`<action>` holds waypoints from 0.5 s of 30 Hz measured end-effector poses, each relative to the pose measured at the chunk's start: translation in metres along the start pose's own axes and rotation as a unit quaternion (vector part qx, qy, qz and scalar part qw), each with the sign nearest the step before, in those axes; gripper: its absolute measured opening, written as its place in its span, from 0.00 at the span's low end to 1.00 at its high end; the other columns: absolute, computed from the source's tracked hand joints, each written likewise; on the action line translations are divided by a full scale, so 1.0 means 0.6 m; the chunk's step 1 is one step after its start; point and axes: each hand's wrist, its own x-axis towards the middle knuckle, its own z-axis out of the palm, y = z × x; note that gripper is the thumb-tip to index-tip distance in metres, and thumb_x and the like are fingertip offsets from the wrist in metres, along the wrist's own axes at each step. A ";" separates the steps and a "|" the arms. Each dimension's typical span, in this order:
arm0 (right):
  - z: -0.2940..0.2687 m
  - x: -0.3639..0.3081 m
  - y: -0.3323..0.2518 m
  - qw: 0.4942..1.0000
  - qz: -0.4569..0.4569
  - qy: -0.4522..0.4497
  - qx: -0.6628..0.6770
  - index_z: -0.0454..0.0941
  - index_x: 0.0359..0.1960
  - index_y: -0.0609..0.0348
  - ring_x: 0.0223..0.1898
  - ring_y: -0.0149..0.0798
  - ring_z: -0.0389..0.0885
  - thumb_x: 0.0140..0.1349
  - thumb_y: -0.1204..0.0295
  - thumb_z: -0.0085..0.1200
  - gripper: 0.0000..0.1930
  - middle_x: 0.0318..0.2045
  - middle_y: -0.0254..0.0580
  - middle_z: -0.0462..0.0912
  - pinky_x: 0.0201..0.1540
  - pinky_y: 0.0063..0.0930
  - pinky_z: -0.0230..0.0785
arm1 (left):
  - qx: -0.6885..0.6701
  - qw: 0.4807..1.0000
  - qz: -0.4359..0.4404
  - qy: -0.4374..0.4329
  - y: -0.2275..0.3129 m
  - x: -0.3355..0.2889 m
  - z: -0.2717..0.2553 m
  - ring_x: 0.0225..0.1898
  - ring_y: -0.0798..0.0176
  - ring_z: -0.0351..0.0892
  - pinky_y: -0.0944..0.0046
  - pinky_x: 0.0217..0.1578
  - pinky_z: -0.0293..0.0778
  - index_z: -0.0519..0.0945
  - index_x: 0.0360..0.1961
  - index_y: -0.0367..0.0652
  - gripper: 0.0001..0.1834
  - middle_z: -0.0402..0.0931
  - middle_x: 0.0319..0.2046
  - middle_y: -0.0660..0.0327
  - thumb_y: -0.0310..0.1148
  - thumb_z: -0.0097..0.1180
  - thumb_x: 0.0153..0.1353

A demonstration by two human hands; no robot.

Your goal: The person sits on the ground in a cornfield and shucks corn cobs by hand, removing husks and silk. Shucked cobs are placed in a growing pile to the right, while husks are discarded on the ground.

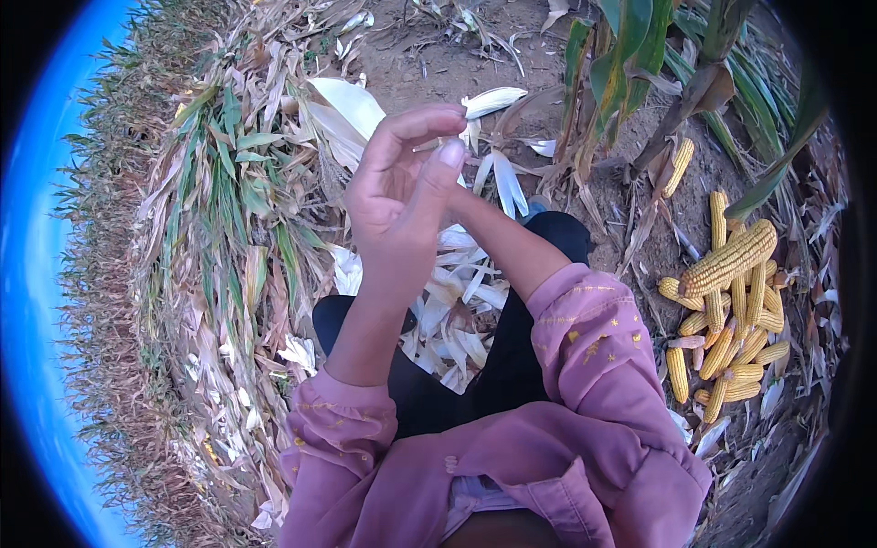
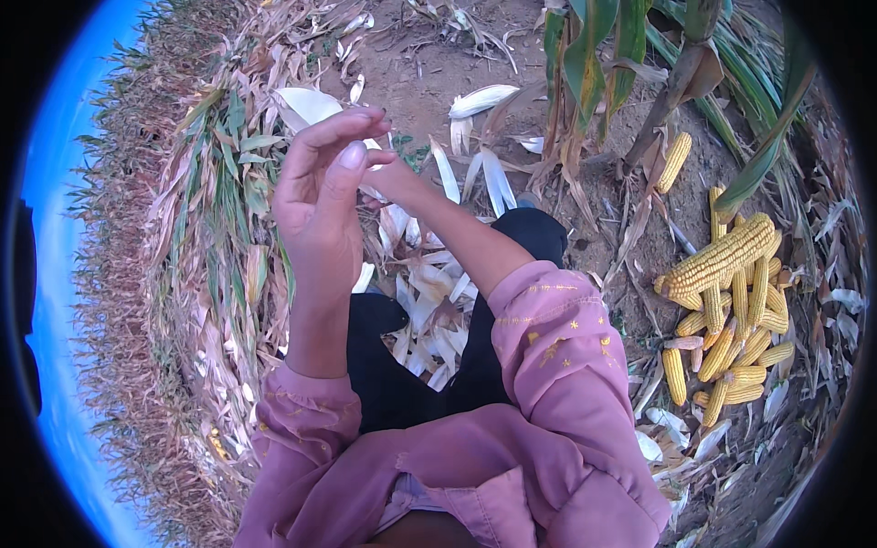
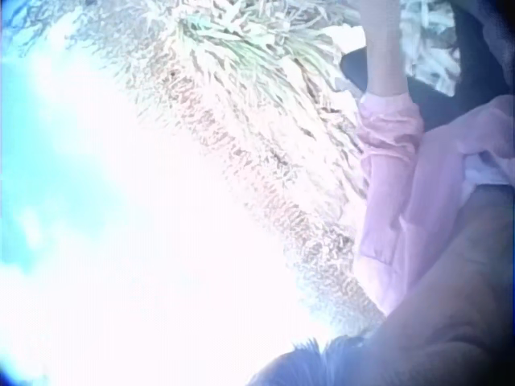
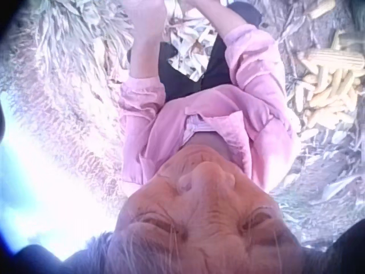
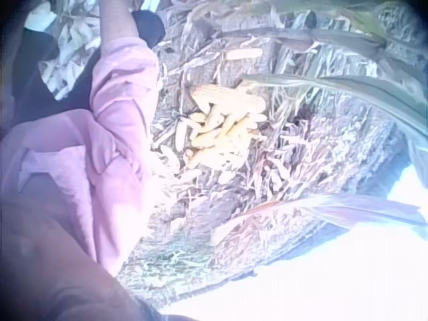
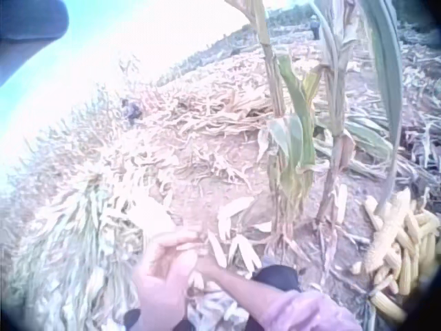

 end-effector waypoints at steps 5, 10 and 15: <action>0.032 0.004 0.000 0.994 0.088 -0.009 0.071 0.65 0.55 0.62 0.29 0.31 0.80 0.56 0.64 0.60 0.28 0.36 0.42 0.78 0.28 0.22 0.78 | 0.089 0.957 -0.128 0.245 -0.085 -0.076 -0.208 0.41 0.70 0.74 0.70 0.44 0.70 0.73 0.43 0.35 0.12 0.74 0.39 0.59 0.29 0.55 0.60; 0.051 0.001 0.000 0.976 0.146 -0.120 0.110 0.69 0.50 0.63 0.32 0.35 0.82 0.57 0.57 0.60 0.26 0.35 0.45 0.79 0.32 0.25 0.80 | 0.131 0.941 -0.185 0.252 -0.123 -0.095 -0.258 0.40 0.69 0.74 0.69 0.41 0.70 0.71 0.45 0.35 0.18 0.75 0.39 0.58 0.34 0.59 0.58; 0.074 -0.017 -0.011 0.952 0.182 -0.235 0.076 0.68 0.51 0.63 0.33 0.34 0.81 0.59 0.55 0.57 0.27 0.35 0.44 0.79 0.33 0.27 0.79 | 0.029 0.942 -0.215 0.255 -0.127 -0.096 -0.260 0.39 0.66 0.74 0.68 0.41 0.70 0.68 0.51 0.34 0.23 0.75 0.42 0.56 0.35 0.59 0.59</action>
